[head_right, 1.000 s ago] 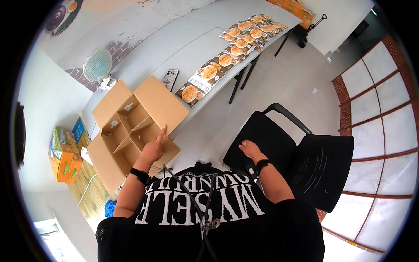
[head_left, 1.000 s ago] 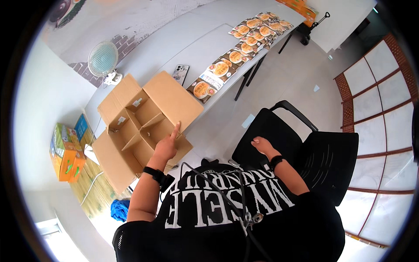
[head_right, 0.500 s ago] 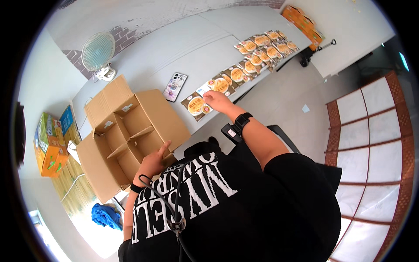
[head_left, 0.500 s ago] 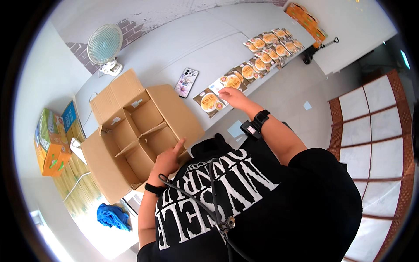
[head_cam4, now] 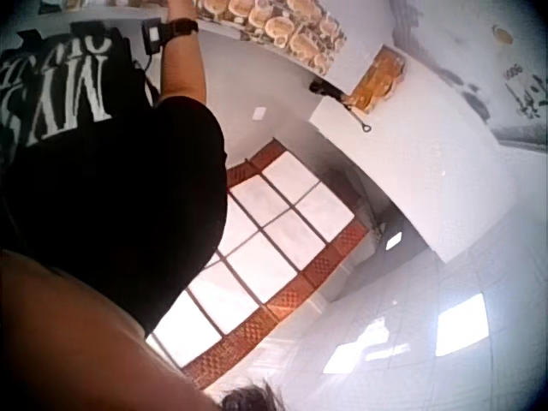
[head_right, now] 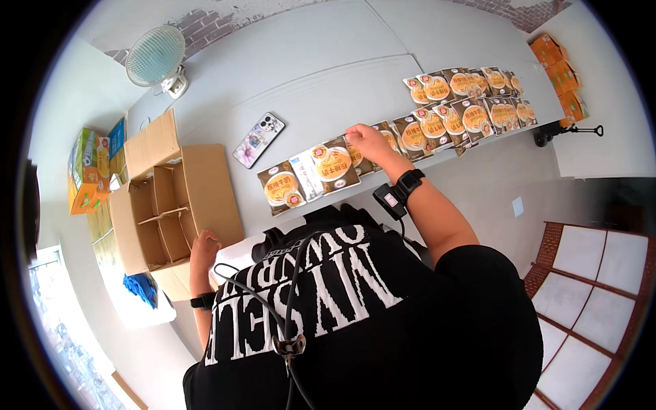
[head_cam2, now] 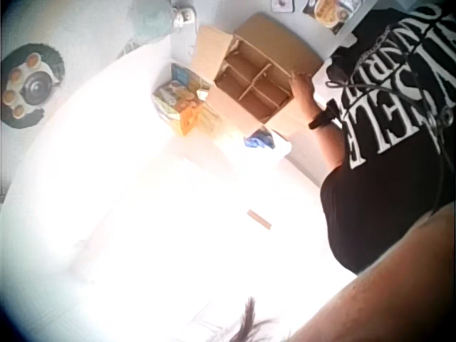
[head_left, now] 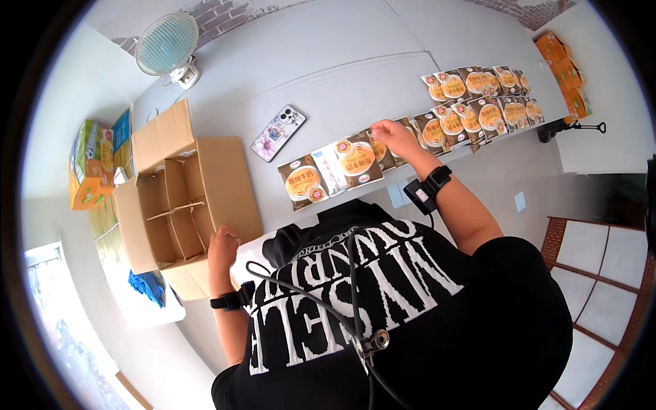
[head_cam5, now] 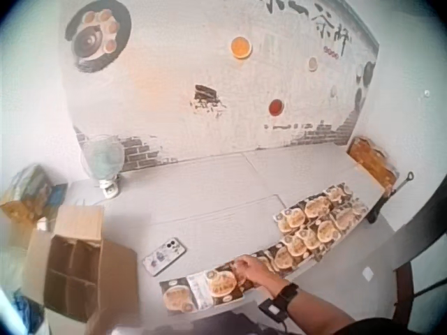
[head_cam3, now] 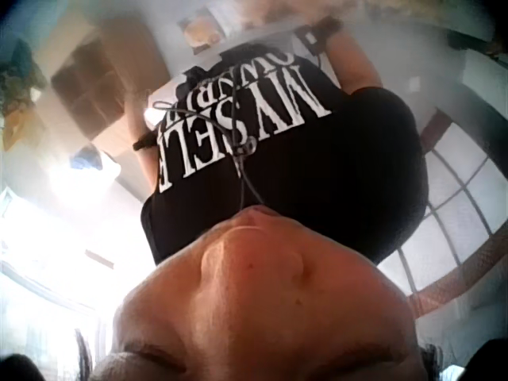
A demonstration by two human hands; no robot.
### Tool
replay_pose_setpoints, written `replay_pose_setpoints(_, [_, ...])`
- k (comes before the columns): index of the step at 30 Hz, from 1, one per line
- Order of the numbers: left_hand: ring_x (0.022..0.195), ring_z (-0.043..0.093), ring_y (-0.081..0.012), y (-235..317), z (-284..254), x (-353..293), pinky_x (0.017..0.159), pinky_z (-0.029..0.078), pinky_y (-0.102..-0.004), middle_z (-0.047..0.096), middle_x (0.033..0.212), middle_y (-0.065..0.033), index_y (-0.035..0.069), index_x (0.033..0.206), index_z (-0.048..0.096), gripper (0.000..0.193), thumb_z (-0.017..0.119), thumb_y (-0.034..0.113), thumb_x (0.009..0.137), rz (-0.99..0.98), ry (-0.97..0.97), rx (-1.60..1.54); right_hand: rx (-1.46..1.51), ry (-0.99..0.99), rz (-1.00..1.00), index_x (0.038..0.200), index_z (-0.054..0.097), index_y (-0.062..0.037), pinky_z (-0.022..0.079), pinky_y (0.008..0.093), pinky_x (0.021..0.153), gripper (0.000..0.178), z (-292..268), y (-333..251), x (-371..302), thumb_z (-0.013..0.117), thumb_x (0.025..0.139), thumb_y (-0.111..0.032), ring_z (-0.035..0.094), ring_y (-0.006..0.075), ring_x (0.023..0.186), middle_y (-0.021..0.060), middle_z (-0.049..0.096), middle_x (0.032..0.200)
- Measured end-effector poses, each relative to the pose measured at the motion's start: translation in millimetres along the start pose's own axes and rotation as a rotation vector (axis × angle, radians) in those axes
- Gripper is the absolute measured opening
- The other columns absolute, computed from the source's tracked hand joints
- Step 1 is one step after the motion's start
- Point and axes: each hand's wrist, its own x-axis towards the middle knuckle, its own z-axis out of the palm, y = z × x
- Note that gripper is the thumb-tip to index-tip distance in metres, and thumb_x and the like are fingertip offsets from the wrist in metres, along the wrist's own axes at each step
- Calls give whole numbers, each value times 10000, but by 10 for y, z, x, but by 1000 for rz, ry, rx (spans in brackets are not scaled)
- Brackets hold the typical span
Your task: The person opens a cardboard box, inserts cardboard dividers to create compartments, and then transfers individual beverage packets from a table into the box while occasionally inspecting the packaging.
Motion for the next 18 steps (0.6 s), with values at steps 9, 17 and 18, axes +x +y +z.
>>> replay_pose_setpoints(9, [855, 532, -311, 337, 342, -197, 780, 450, -391, 592, 797, -83, 53, 677, 573, 39, 607, 70, 667, -179, 91, 200, 253, -272, 70, 1030, 581, 23, 500, 271, 684, 271, -138, 204, 324, 572, 866, -192, 630, 142, 756, 82, 642, 892])
replay_pose_setpoints(17, [1119, 441, -346, 706, 392, -391, 945, 360, -419, 559, 1079, -154, 82, 820, 614, 148, 646, 86, 676, -189, 334, 206, -309, -270, -116, 884, 634, -21, 488, 330, 659, 196, 62, 252, 667, 618, 809, -201, 624, 193, 694, 90, 655, 814])
replay_pose_setpoints(18, [1180, 411, -354, 837, 354, -368, 980, 334, -426, 541, 1148, -171, 86, 861, 621, 169, 653, 97, 695, -157, 421, 221, -267, -254, -102, 869, 637, -28, 486, 335, 660, 180, 75, 341, 690, 621, 805, -194, 622, 198, 697, 87, 655, 812])
